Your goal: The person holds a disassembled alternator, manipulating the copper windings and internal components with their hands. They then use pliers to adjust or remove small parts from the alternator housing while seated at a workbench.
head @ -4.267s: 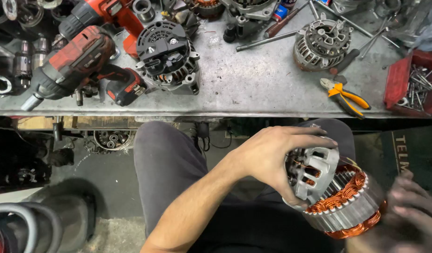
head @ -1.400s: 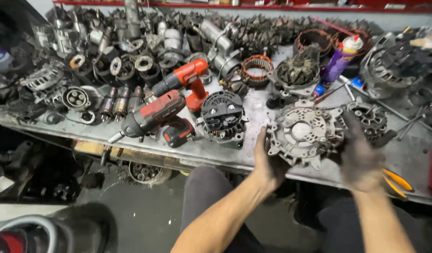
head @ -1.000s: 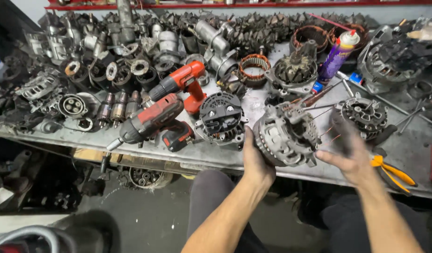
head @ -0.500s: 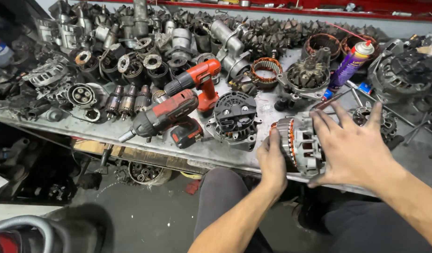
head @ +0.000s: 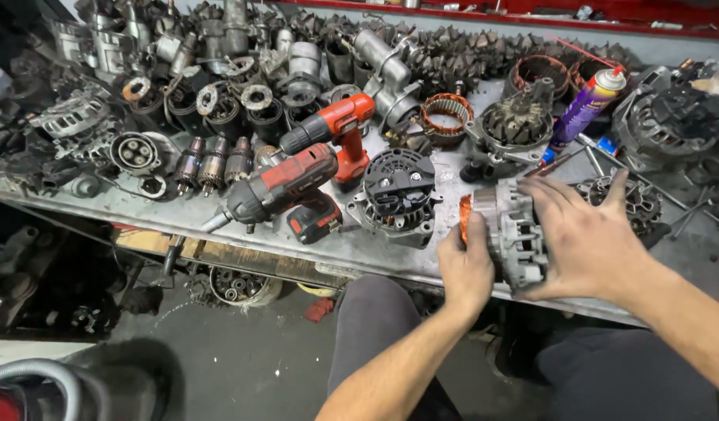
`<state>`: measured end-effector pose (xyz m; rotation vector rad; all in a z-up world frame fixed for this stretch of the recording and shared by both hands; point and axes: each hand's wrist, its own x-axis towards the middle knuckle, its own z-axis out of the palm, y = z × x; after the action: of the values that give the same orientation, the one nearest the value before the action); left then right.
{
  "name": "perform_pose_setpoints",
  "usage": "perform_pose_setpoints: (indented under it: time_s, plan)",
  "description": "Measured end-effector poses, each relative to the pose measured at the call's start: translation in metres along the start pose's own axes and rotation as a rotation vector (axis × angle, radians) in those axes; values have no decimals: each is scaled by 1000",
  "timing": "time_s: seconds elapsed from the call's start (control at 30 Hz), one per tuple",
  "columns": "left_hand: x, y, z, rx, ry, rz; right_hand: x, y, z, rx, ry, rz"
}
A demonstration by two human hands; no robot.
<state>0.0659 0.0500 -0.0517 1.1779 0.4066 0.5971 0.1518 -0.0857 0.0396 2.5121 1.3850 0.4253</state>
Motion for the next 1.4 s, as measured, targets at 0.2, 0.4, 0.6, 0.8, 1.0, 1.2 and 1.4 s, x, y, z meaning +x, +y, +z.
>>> perform_pose_setpoints:
  time_s: [0.2,0.4,0.6,0.8,1.0,1.2,1.4]
  plan:
    - [3,12,-11,-51,-20,54,9,-9,-15,-31,74,9]
    - [15,-1,-19,-62,-67,103,15,-14,-25,-97,0,17]
    - [17,-3,-31,-499,-227,-91,-20,0,-65,692,257,262]
    - [1,-11,-32,-714,-440,-210,-78,10,133,2371,131,711]
    - [-3,-47,-35,-354,-464,-149,-100,-17,154,2740,586,487]
    - [-12,36,-28,-124,-682,80,-92,-20,94,2149,644,352]
    - [3,-32,-55,-36,-759,54,-105,-13,96,1956,650,196]
